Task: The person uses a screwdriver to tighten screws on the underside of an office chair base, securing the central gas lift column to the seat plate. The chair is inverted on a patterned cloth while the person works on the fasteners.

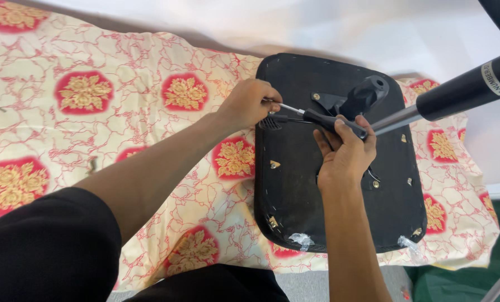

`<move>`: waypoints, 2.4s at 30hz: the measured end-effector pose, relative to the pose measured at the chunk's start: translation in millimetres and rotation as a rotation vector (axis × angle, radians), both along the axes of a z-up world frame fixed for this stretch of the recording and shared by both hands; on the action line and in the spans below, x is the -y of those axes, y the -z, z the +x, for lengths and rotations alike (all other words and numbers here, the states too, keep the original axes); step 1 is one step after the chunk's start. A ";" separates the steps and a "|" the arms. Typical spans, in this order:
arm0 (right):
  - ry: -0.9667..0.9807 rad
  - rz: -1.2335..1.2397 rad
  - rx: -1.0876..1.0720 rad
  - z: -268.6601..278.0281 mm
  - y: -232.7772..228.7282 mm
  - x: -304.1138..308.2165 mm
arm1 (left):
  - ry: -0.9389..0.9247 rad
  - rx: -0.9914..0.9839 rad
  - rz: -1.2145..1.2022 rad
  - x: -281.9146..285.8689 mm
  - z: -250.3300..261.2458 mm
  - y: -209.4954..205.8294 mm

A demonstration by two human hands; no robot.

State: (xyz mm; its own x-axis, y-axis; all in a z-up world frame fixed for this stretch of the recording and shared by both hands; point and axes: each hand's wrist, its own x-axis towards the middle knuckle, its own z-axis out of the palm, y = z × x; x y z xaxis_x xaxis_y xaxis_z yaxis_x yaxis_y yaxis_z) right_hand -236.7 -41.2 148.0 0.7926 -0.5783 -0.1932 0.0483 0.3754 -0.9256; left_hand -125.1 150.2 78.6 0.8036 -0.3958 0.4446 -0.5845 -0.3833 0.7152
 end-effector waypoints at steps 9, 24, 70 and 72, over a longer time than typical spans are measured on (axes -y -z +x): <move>-0.094 -0.071 -0.027 -14.0 4.7 -26.3 | -0.121 -0.120 0.064 -32.4 -39.3 8.4; -0.166 -0.078 -0.010 -9.3 12.1 -52.7 | -0.126 -0.226 0.176 -68.8 -66.5 6.5; -0.202 -0.316 0.315 -89.9 14.9 129.6 | -0.074 -0.102 0.111 103.0 -134.5 40.1; -0.281 -0.429 0.345 -90.2 7.9 140.6 | -0.118 -0.137 0.080 109.3 -141.8 40.7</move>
State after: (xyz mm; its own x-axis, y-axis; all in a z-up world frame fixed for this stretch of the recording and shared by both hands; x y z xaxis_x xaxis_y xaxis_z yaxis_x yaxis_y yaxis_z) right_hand -326.9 -181.8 140.1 0.9010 -0.3080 0.3056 0.3256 0.0146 -0.9454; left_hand -266.9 40.9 37.9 0.8974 -0.3246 0.2987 -0.4312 -0.5025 0.7494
